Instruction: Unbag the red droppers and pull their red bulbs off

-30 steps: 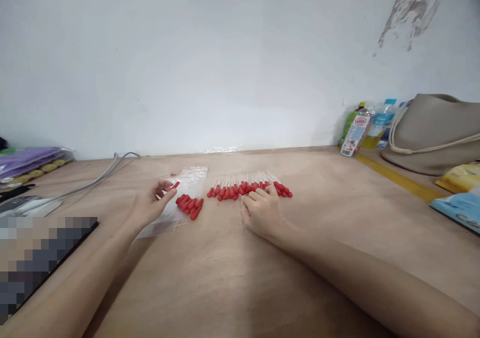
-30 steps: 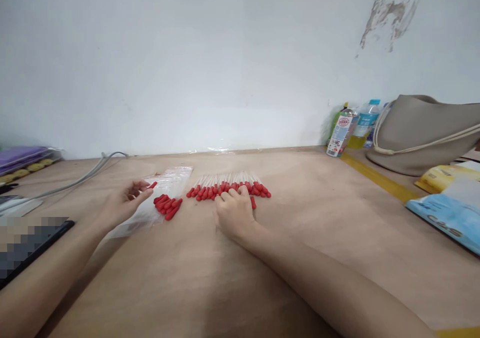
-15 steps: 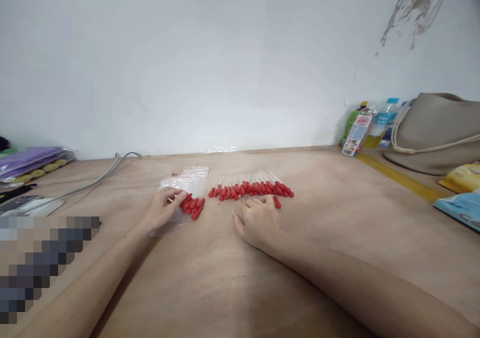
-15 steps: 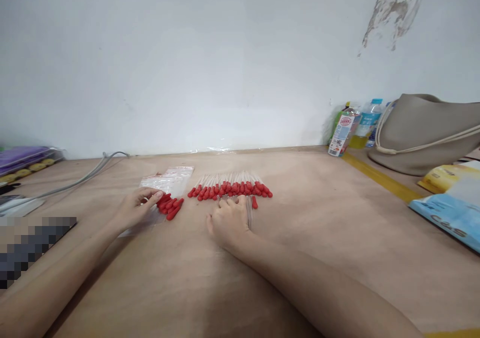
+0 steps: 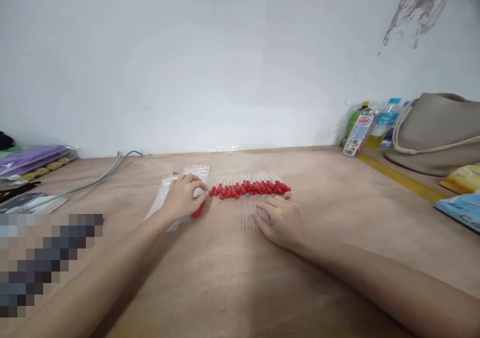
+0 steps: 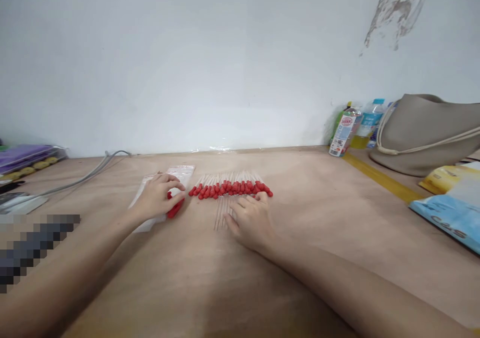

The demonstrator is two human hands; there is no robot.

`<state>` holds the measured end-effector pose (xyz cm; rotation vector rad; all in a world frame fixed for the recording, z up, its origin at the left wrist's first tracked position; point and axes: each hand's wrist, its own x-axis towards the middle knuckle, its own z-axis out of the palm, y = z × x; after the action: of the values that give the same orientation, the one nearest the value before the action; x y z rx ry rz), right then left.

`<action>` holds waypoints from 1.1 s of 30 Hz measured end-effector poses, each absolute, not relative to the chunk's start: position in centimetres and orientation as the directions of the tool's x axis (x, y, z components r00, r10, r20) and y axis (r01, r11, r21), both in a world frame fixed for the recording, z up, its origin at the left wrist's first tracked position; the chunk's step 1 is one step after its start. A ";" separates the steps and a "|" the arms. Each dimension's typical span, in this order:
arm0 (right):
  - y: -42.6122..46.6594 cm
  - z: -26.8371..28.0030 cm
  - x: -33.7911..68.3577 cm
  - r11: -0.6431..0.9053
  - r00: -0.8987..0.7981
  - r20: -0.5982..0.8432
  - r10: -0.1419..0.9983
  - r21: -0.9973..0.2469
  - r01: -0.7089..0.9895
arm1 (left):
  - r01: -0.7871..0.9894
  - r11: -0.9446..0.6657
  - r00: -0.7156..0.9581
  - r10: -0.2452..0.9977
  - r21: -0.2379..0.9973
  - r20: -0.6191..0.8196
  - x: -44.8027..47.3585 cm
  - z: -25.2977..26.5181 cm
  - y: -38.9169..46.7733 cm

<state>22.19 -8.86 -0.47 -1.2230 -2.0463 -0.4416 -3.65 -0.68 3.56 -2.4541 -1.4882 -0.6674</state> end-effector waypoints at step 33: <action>-9.1 -1.7 24.6 0.716 -0.509 0.711 0.485 0.011 0.698 | 0.494 -0.869 0.644 0.344 -0.028 0.683 0.5 -0.7 -7.1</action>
<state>24.57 -9.14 -1.74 -0.8934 -2.2104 -0.3870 0.54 -7.11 -0.74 -2.6515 -0.6849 -1.0368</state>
